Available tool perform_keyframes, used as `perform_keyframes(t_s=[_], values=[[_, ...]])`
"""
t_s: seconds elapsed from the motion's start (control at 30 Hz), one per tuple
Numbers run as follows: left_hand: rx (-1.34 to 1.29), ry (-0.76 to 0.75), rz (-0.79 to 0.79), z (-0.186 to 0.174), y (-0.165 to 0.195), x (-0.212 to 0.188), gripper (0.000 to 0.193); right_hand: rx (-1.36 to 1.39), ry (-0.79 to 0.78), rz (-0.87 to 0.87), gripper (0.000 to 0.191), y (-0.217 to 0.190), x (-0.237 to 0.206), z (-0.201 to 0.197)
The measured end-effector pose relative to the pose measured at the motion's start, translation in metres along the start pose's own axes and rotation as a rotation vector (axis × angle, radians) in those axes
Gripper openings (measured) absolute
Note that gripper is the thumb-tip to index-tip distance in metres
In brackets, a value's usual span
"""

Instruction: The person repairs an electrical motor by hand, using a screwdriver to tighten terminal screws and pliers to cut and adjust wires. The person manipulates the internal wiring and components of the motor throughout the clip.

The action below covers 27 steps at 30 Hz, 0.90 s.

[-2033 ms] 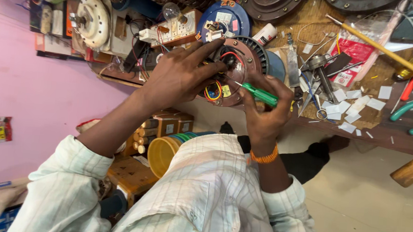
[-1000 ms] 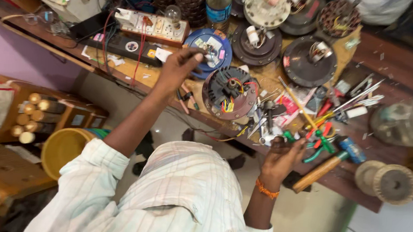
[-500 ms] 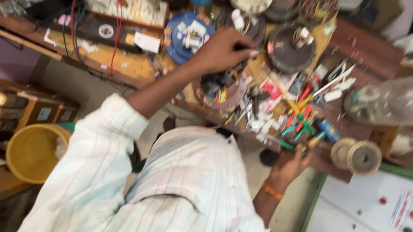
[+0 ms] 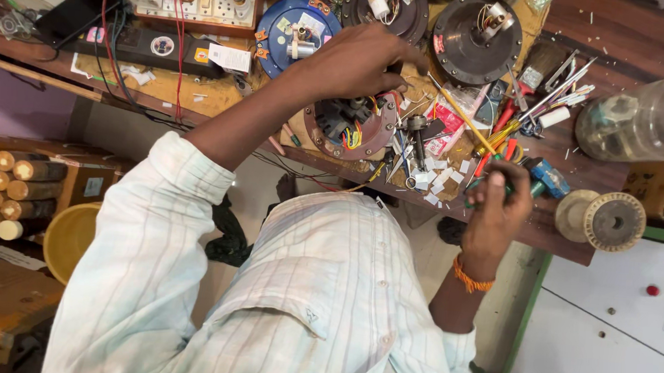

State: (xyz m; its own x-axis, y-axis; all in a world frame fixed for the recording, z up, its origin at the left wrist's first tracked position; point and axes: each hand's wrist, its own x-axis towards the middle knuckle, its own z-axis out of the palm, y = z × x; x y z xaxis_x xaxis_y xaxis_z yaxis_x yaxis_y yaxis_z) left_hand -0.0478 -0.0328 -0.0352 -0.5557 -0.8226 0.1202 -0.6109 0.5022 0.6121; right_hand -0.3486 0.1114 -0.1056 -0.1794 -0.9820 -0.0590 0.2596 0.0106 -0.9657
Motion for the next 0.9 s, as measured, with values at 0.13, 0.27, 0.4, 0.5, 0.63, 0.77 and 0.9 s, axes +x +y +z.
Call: perform_keyframes(t_s=[0.13, 0.27, 0.4, 0.5, 0.63, 0.77, 0.9], values=[[0.131, -0.008, 0.007, 0.0, 0.012, 0.001, 0.021, -0.35, -0.11, 0.016, 0.016, -0.011, 0.016, 0.037], [0.158, -0.053, -0.011, 0.008, 0.027, -0.003, 0.013, -0.621, -0.215, -0.279, 0.02, -0.009, 0.036, 0.074], [0.16, -0.015, 0.038, 0.013, 0.031, -0.011, 0.015, -0.705, -0.193, -0.196, 0.019, 0.001, 0.034, 0.093], [0.166, 0.009, 0.077, 0.018, 0.03, -0.015, 0.015, -0.631, -0.19, -0.136, 0.014, 0.008, 0.035, 0.096], [0.163, 0.046, 0.077, 0.023, 0.03, -0.014, 0.016, -0.544, -0.207, -0.124, 0.014, 0.016, 0.041, 0.095], [0.187, 0.053, 0.069, 0.025, 0.031, -0.014, 0.017, -0.56, -0.254, -0.175, 0.009, 0.022, 0.044, 0.092], [0.225, 0.037, 0.068, 0.028, 0.032, -0.022, 0.018, -0.65, -0.208, -0.337, 0.005, 0.027, 0.036, 0.095]])
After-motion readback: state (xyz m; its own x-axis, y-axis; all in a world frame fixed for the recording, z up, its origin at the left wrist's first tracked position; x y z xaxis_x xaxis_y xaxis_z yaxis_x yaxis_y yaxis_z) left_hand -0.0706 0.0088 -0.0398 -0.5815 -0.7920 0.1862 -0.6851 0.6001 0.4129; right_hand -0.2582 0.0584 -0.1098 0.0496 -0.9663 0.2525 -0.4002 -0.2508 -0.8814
